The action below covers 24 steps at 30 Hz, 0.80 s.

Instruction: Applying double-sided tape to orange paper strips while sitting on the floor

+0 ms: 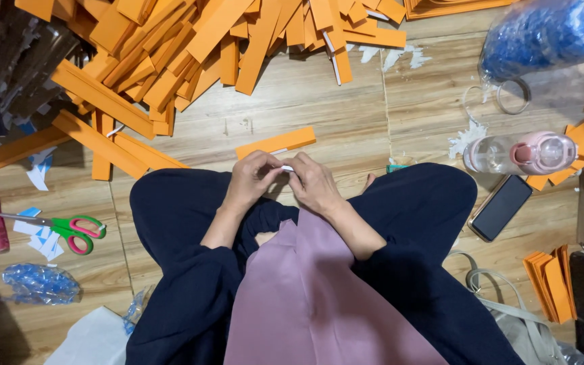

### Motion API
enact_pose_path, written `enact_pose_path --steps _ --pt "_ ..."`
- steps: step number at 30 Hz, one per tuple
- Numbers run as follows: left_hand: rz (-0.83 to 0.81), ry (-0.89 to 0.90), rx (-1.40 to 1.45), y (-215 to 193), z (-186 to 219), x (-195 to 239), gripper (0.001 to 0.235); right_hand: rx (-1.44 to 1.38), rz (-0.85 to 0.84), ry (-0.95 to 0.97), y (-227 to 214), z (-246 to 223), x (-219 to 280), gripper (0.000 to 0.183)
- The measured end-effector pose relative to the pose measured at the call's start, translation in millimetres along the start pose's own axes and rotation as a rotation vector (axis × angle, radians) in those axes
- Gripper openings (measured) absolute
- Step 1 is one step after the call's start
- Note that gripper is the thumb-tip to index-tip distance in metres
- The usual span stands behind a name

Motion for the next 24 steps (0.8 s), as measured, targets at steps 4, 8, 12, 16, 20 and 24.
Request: enact_pose_path --steps 4,8,12,16,20,24 --pt "-0.051 -0.006 0.023 1.9 0.4 2.2 0.008 0.03 -0.019 0.054 -4.4 1.3 0.9 0.026" --pt "-0.152 -0.253 0.152 8.7 -8.0 7.1 0.011 -0.112 -0.114 0.108 -3.6 21.4 -4.4 0.015" --pt "-0.242 -0.488 0.376 26.3 -28.7 17.7 0.013 -0.216 -0.226 0.197 -0.7 37.4 -9.2 0.01" --pt "-0.2 -0.488 0.217 34.1 -45.0 13.8 0.015 -0.147 -0.223 0.308 -2.7 63.3 -20.3 0.013" --pt "-0.075 -0.571 -0.066 28.6 -60.1 -4.0 0.022 0.095 -0.177 0.434 -12.3 83.0 -39.1 0.022" --pt "-0.129 -0.701 -0.197 41.0 -81.0 -15.8 0.006 0.155 -0.192 0.439 -3.8 83.9 -60.8 0.015"
Point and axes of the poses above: each hand's wrist, its own x-axis away from the middle knuckle, its own y-axis out of the palm, z = x × y, the point moved 5 cm from there along -x, towards the middle knuckle, and after that the axes turned 8 degrees about y, right-handed, at the moved point
